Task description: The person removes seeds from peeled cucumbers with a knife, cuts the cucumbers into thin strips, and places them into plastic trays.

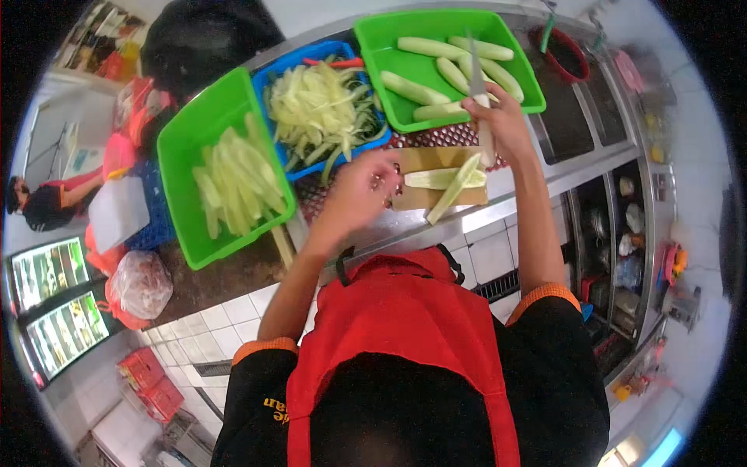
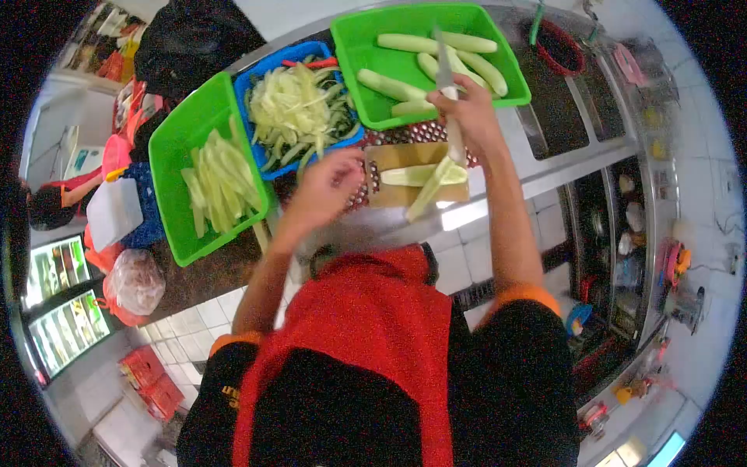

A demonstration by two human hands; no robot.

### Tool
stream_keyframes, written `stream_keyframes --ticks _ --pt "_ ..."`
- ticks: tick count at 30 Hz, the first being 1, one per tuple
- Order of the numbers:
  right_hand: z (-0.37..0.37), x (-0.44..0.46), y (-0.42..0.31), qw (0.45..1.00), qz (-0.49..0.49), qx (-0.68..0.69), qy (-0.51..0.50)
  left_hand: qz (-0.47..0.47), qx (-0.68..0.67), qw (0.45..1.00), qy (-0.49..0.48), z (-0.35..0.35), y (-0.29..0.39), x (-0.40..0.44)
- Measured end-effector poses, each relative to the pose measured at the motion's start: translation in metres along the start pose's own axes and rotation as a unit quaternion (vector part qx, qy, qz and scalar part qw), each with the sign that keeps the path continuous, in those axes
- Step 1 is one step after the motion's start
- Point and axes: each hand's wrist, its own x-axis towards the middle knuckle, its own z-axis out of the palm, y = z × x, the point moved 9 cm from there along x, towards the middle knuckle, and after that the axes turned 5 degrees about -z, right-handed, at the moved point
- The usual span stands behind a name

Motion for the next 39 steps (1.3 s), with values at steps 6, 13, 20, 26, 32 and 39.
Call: stream_keyframes --ticks 6,13,20,26,32,39 --pt "-0.113 -0.101 0.027 0.985 0.027 0.134 0.107 0.094 0.179 0.978 -0.058 0.153 -0.022 0.032" --pt "-0.337 -0.313 0.172 0.658 0.245 -0.668 0.246 -0.098 0.296 0.942 -0.124 0.196 -0.054 0.038" --pt "-0.335 -0.327 0.156 0.817 0.167 -0.243 0.495 -0.248 -0.146 0.932 -0.218 0.191 -0.068 0.041" --pt "-0.194 -0.167 0.057 0.957 -0.004 -0.16 0.242 -0.26 -0.474 0.814 -0.212 0.148 -0.018 0.023" --pt "-0.068 -0.103 -0.071 0.943 -0.276 -0.153 0.103 -0.146 -0.681 0.679 -0.232 0.112 0.043 -0.007" --pt "-0.007 -0.093 -0.159 0.761 -0.526 -0.38 0.022 -0.099 -0.71 0.664 -0.213 0.087 0.071 -0.03"
